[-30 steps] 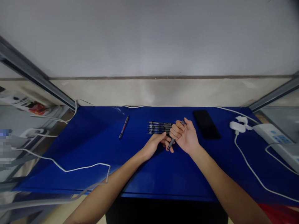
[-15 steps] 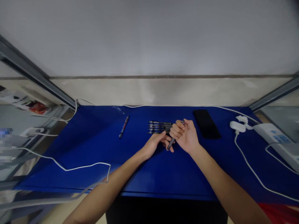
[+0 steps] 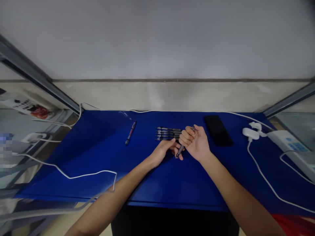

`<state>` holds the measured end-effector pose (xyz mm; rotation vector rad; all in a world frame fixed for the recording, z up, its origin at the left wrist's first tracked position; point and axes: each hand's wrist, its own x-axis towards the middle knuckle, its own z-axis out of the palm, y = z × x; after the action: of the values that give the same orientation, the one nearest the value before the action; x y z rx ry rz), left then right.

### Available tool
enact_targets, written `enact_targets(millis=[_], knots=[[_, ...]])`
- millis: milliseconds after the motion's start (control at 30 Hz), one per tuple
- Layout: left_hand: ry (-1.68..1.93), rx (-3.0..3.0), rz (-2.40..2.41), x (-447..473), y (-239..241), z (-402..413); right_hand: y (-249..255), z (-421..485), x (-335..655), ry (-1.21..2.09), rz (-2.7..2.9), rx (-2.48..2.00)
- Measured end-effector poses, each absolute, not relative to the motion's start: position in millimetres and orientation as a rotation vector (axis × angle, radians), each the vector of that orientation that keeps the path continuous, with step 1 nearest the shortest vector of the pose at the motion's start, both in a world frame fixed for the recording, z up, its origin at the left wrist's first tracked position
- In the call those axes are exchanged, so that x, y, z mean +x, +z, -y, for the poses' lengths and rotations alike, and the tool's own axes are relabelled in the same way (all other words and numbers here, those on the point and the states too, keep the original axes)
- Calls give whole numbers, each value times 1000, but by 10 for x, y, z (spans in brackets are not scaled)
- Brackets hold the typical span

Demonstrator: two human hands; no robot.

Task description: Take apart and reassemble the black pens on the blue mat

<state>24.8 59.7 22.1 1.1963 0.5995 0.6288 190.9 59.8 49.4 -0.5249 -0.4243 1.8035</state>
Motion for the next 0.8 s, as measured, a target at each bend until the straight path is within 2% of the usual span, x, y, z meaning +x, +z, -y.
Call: enact_targets(millis=[800], knots=[[630,1190,-602,252,230,-587,500,-598,1914,1786,458,-549]])
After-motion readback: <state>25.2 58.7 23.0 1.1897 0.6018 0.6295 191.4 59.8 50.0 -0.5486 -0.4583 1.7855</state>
